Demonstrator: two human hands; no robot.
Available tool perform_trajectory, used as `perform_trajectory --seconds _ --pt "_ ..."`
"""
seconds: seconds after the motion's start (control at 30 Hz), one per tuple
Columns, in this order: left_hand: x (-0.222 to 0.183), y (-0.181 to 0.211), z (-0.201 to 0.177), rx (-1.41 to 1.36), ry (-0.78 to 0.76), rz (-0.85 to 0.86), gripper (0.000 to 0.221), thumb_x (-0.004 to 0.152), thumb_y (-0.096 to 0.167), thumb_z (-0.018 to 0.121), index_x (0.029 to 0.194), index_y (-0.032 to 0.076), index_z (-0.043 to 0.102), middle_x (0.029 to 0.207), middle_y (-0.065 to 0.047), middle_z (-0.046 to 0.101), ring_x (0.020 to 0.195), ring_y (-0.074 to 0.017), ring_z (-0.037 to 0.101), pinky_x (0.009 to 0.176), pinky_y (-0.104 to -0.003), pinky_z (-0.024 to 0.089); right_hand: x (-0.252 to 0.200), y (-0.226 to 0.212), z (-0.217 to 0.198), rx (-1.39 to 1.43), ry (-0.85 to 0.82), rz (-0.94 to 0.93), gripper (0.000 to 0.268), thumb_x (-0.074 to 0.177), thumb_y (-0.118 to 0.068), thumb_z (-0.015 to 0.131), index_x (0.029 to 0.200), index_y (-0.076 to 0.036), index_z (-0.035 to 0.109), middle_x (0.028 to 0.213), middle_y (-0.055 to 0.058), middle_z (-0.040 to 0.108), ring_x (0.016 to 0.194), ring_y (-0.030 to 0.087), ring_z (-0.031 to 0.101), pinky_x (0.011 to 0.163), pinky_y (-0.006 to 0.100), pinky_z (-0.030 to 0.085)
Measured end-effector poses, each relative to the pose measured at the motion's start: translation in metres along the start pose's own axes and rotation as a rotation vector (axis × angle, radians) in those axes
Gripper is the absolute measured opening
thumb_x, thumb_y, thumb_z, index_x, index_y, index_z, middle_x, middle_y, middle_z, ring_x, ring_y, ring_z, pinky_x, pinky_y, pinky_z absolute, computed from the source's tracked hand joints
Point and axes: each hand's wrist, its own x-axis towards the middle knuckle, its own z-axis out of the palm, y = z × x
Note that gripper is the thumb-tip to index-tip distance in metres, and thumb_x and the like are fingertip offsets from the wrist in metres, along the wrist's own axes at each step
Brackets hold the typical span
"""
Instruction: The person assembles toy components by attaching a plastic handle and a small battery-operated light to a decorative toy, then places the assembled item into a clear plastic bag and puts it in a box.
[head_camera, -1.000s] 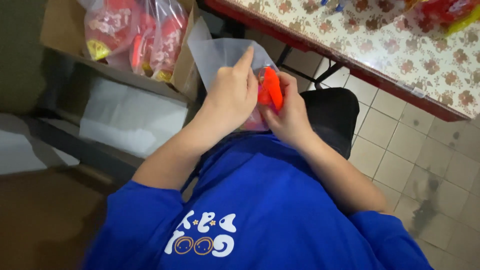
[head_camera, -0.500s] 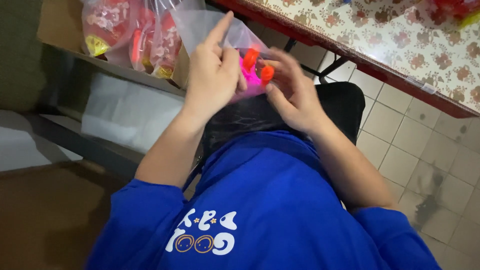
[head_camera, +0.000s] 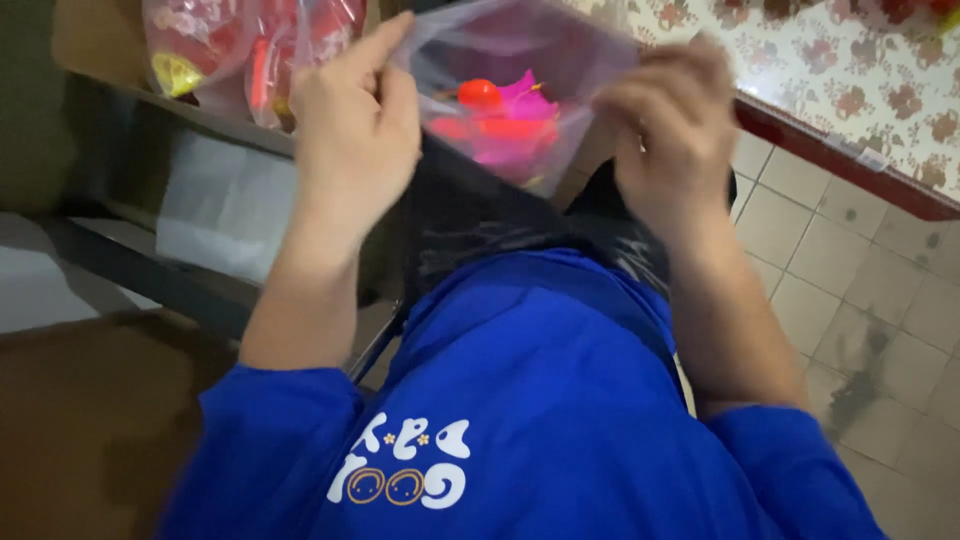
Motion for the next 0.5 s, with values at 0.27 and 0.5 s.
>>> perform_trajectory --seconds 0.27,0.5 --pt "-0.008 0.029 -0.029 -0.109 -0.107 -0.157 0.056 0.106 0.000 0.036 0.159 0.019 0.045 0.051 0.000 0.058 0.047 -0.0075 0.064 0.063 -0.021 0.060 0.035 -0.021 -0.035 0.240 -0.052 0.104 0.013 0.118 0.014 0.054 0.112 0.006 0.063 0.149 0.015 0.029 0.152 0.039 0.034 0.125 0.070 0.048" --pt "-0.031 -0.053 0.012 -0.699 0.375 0.230 0.072 0.093 -0.002 0.050 0.161 0.020 0.041 0.091 -0.015 0.044 0.078 -0.0241 0.038 0.080 -0.038 0.035 0.048 -0.036 -0.018 0.456 0.196 0.157 0.018 0.107 0.016 0.039 0.107 -0.001 0.043 0.100 0.013 0.037 0.090 0.028 0.035 0.085 0.044 0.028"
